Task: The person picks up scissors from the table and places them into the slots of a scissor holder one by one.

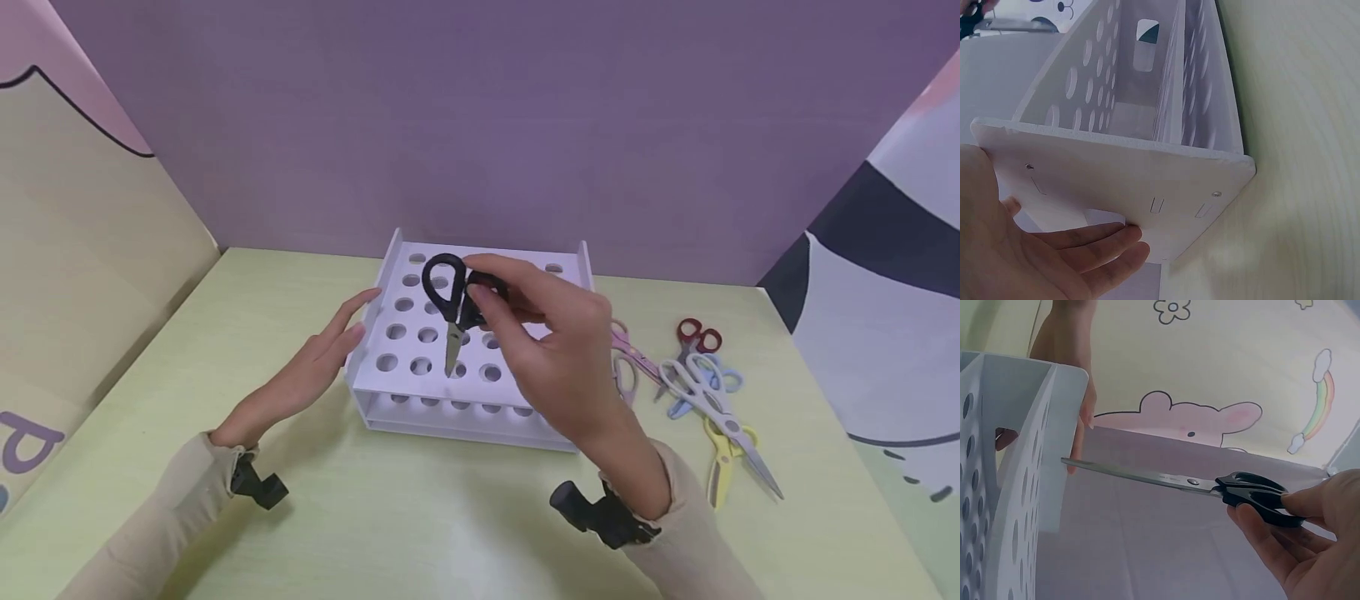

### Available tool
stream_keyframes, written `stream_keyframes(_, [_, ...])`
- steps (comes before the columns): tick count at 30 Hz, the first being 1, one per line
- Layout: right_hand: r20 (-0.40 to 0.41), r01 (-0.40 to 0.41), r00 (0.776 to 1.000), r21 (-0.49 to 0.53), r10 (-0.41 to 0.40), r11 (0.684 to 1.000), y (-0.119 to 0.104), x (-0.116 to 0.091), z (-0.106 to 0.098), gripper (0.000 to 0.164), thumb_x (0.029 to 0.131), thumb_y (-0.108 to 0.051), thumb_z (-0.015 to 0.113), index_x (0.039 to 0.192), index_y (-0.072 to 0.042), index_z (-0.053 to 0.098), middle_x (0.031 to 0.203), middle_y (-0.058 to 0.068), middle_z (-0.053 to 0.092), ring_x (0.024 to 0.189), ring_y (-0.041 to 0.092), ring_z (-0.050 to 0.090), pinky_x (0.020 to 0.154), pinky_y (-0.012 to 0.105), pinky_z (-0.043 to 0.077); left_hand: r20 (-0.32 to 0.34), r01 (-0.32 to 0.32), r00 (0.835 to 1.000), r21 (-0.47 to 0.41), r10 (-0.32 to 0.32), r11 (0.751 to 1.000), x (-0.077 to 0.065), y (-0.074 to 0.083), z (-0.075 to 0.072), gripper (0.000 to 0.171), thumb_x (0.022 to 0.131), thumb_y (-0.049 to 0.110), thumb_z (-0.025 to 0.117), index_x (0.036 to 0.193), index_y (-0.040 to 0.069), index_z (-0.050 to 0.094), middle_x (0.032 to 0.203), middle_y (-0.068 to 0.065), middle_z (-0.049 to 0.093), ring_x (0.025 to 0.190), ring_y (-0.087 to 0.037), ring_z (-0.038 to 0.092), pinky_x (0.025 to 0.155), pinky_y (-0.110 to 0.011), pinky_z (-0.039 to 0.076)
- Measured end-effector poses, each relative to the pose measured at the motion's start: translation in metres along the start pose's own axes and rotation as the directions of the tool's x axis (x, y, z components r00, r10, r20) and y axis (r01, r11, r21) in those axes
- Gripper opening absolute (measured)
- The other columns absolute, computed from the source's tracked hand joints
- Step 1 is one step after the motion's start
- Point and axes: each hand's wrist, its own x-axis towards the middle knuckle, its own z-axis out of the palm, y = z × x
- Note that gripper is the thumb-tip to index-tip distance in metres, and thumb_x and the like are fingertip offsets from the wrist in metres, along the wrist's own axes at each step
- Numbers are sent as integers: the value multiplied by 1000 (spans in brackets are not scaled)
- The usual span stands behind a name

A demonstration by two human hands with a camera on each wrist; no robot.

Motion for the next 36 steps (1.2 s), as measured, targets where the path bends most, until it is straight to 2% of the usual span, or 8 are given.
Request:
stream_keyframes(5, [46,46,998,-35,-44,998,5,6,12,26,86,11,69,111,4,72,99,10,75,83,17,73,74,23,57,-7,-3,1000,1,3,1000,0,-1,1,47,106,52,32,151,58,18,136,-3,61,113,-25,66,102,-56,42])
stream_keyframes(11, [15,75,997,8,-76,997,6,14,27,22,86,10,70,107,7,72,97,11,75,80,20,74,72,25,58,-12,-17,1000,35,17,999,4,0,1,47,106,54,31,151,58,17,136,-3,61,113,-25,66,101,-54,44])
stream_keyframes(19, [46,81,996,23,-82,996,14,19,59,22,89,6,69,110,5,71,102,13,75,85,18,74,72,24,57,-47,15,999,96,-10,995,-1,0,-4,46,106,56,28,150,59,16,133,-5,63,106,-25,68,95,-53,48])
stream_keyframes(22, [68,79,994,12,-80,997,18,17,69,23,90,5,69,113,5,69,104,15,74,88,18,74,72,22,57,-59,18,998,114,-11,993,-2,-1,-4,47,106,56,27,151,57,16,132,-7,63,103,-26,68,92,-52,49])
stream_keyframes(27, [110,74,991,4,-74,997,24,10,83,24,90,5,69,114,6,68,103,14,74,87,17,73,71,22,57,-68,16,998,125,-8,992,-2,-2,-4,52,106,54,27,156,46,17,126,-16,65,102,-29,66,88,-51,50])
stream_keyframes(32, [156,64,986,-26,-59,998,27,1,90,24,91,4,68,115,5,68,103,12,74,85,15,72,74,18,55,-58,31,998,131,-24,991,-2,-1,-4,54,106,56,28,157,47,14,142,-17,54,107,-32,65,90,-53,50])
stream_keyframes(36, [186,70,981,-60,-58,996,31,-4,93,23,92,3,67,115,3,68,100,11,74,82,15,71,74,17,54,-54,47,998,135,-40,990,-3,-1,-5,56,105,58,27,158,46,11,139,-18,56,104,-32,65,90,-53,50])
